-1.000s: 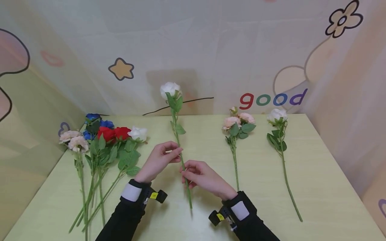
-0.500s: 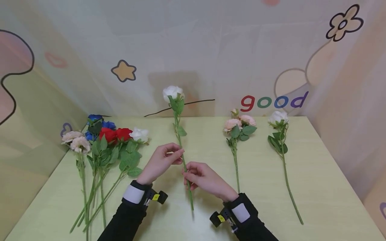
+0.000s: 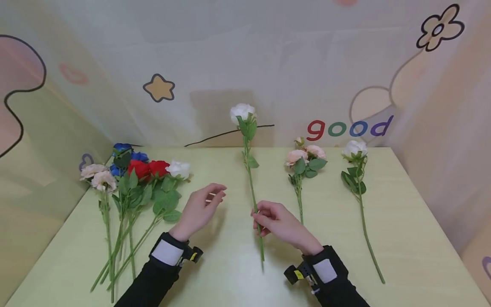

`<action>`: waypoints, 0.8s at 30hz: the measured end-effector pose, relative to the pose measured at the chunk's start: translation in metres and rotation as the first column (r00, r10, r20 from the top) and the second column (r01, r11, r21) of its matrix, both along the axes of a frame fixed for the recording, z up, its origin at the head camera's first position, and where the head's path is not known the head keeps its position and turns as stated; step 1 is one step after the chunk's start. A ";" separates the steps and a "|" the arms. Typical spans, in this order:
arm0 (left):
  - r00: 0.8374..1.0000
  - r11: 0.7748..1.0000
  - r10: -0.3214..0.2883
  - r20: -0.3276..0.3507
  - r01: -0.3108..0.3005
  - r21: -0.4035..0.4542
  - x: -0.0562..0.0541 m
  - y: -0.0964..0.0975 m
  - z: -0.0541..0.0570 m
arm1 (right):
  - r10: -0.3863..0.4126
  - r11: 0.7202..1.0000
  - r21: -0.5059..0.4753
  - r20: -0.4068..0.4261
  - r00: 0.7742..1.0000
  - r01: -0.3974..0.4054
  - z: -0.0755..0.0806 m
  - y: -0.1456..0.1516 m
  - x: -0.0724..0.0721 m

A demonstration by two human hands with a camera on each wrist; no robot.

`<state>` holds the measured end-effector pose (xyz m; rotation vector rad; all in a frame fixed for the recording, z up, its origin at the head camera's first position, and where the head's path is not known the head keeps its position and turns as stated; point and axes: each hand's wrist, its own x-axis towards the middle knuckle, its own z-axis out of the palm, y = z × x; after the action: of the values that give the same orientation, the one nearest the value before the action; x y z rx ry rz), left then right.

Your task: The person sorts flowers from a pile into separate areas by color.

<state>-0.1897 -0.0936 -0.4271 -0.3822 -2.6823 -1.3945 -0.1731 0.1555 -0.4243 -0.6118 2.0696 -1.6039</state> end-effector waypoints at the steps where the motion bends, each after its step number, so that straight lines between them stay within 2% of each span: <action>1: 1.000 0.999 0.007 -0.029 -0.008 -0.035 0.000 -0.002 0.000 | -0.006 1.000 0.015 -0.006 1.000 0.007 0.000 0.005 0.000; 4: 0.994 0.990 0.016 -0.112 -0.032 -0.138 0.002 -0.006 -0.003 | -0.024 0.998 0.055 -0.033 0.999 0.026 0.003 0.024 -0.001; 8: 0.983 0.968 0.006 -0.185 -0.052 -0.246 0.006 -0.010 -0.005 | -0.054 0.992 0.114 -0.073 0.996 0.062 0.008 0.052 -0.002; 12: 0.974 0.945 -0.019 -0.224 -0.055 -0.322 0.008 -0.014 -0.005 | -0.101 0.973 0.193 -0.130 0.986 0.125 0.014 0.081 -0.002; 15: 0.972 0.927 -0.033 -0.234 -0.057 -0.369 0.008 -0.016 -0.005 | -0.131 0.949 0.261 -0.191 0.973 0.179 0.018 0.102 -0.002; 19: 0.971 0.912 -0.047 -0.236 -0.054 -0.406 0.009 -0.018 -0.004 | -0.153 0.893 0.372 -0.277 0.949 0.252 0.020 0.131 0.000; 24: 0.971 0.908 -0.066 -0.228 -0.036 -0.418 0.011 -0.019 -0.004 | -0.162 0.775 0.528 -0.365 0.917 0.347 0.022 0.167 0.005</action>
<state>-0.1787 -0.1129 -0.4315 -0.5638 -2.7577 -0.7009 -0.1682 0.3229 -0.4027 -0.3658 2.8045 -0.9194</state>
